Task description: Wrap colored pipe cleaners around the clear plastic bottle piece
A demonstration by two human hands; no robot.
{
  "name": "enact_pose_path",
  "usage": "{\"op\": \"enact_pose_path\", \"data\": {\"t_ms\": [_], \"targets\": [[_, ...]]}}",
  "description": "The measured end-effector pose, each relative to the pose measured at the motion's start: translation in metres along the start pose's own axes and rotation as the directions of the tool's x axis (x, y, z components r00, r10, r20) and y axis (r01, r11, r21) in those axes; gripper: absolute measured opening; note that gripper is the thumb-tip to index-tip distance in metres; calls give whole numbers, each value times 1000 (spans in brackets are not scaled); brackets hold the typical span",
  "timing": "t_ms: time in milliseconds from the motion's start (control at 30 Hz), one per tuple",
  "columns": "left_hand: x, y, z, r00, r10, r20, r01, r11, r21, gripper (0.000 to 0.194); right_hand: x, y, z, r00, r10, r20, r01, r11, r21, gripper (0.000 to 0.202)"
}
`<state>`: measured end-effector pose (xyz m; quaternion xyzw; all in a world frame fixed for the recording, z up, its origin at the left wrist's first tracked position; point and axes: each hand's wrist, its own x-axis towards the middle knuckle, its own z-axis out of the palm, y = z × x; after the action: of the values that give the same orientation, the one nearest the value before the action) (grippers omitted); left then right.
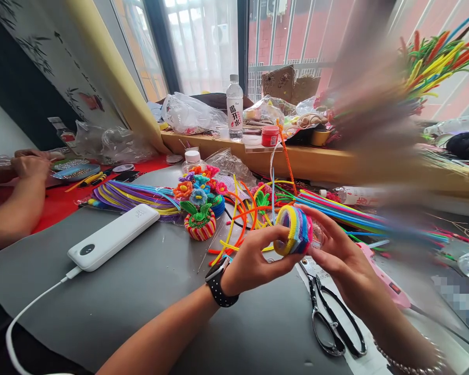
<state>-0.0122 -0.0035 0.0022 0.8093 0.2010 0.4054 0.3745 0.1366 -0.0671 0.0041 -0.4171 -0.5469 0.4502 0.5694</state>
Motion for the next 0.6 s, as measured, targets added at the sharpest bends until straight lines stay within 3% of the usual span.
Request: {"op": "enact_pose_path", "data": {"t_ms": [233,400,600], "targets": [[0,2,-2,998,0,70,1,1000,-16,19,0,-3,-3,996,82,-46,-76,989,125,43],[1,5,-3,994,6,110,-4,1000,-24,18,0,-1,-4,988,117,-100,-109,990,85,40],[1,5,-2,996,49,75,-50,999,9,19,-1,2,-6,985,128,-119,-124,991,40,42]]}}
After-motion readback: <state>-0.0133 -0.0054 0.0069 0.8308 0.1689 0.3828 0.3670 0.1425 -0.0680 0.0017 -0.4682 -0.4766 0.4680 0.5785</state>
